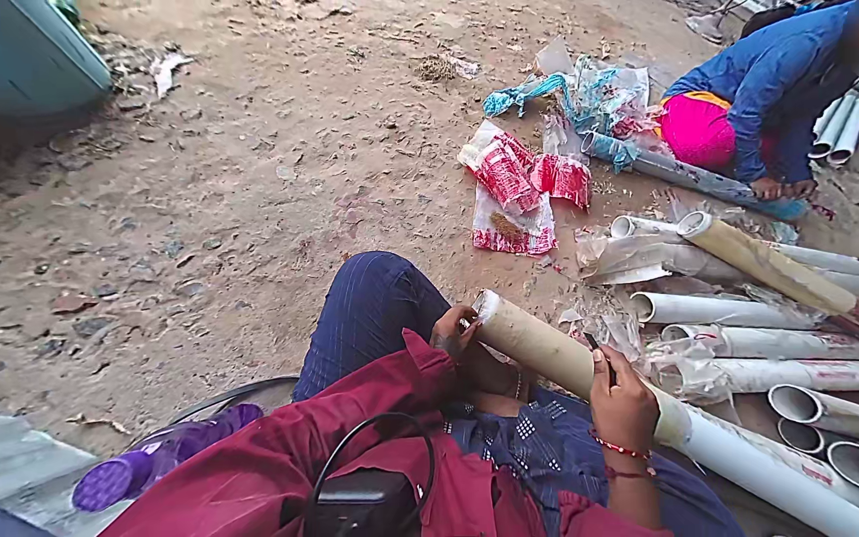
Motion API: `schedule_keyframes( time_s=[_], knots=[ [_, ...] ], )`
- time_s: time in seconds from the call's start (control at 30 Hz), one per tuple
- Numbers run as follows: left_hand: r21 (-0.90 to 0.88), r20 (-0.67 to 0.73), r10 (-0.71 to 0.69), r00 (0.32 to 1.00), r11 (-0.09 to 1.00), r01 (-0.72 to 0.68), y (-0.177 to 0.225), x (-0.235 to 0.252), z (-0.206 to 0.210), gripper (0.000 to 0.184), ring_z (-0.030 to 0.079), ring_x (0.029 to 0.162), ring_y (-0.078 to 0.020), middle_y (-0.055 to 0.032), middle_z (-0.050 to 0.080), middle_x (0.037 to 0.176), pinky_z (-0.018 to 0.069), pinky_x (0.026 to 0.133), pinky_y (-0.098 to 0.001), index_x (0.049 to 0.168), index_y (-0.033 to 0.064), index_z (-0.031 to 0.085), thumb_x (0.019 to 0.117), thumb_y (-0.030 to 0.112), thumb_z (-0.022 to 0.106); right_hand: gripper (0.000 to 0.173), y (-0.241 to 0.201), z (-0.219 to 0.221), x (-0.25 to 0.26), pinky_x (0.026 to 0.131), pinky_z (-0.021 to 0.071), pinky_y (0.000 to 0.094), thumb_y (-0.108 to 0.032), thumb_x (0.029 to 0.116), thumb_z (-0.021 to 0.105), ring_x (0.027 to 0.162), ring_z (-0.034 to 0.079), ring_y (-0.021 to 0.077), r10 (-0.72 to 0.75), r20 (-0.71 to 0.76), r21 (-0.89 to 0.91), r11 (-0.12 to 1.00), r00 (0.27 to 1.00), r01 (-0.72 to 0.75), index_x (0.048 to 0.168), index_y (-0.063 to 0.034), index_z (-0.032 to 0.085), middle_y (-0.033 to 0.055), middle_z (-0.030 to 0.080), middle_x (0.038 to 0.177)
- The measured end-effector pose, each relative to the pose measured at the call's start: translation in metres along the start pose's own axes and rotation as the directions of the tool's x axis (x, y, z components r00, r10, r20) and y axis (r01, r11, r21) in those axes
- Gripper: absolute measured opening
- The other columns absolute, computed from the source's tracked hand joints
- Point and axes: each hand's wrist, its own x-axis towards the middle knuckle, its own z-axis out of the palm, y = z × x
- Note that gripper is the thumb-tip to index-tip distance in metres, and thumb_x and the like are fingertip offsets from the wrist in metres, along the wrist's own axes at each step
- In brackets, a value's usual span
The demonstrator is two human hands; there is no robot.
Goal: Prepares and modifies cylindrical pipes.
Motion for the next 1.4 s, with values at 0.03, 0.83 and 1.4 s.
schedule_keyframes(
  time_s=[0.03,0.83,1.4],
  knots=[
    [-0.001,-0.021,0.023,1.000,1.000,-0.023,-0.003,0.000,0.002,0.029,0.072,0.094,-0.0315,-0.0253,0.072,0.109,0.0571,0.090,-0.0410,0.115,-0.0117,0.068,0.0958,0.010,0.068,0.029,0.005,0.004,-0.004,0.064,0.0523,0.0650,-0.011,0.1030,0.054,0.078,0.073,0.0483,0.032,0.034,0.010,0.999,0.999,-0.032,0.110,0.0088,0.074,0.0293,0.074,0.092],
    [0.007,0.098,-0.140,0.985,0.990,0.140,0.005,0.003,-0.006,0.025,0.065,0.087,-0.0168,-0.0169,0.069,0.112,0.0534,0.082,-0.0326,0.114,-0.0042,0.070,0.0971,0.014,0.069,0.026,0.015,0.013,-0.004,0.063,0.0525,0.0634,-0.011,0.1031,0.055,0.076,0.072,0.0475,0.050,0.153,0.151,0.986,0.987,-0.073,0.108,0.0062,0.075,0.0272,0.074,0.086],
    [-0.039,0.011,-0.134,0.991,0.990,0.134,0.006,-0.002,-0.005,0.026,0.069,0.096,-0.0186,-0.0201,0.072,0.114,0.0538,0.090,-0.0316,0.116,-0.0062,0.071,0.0985,0.012,0.066,0.026,0.015,0.016,-0.006,0.064,0.0523,0.0642,-0.011,0.1035,0.055,0.077,0.072,0.0482,0.041,0.178,0.141,0.988,0.983,-0.067,0.108,0.0062,0.075,0.0274,0.074,0.087]
  ],
)
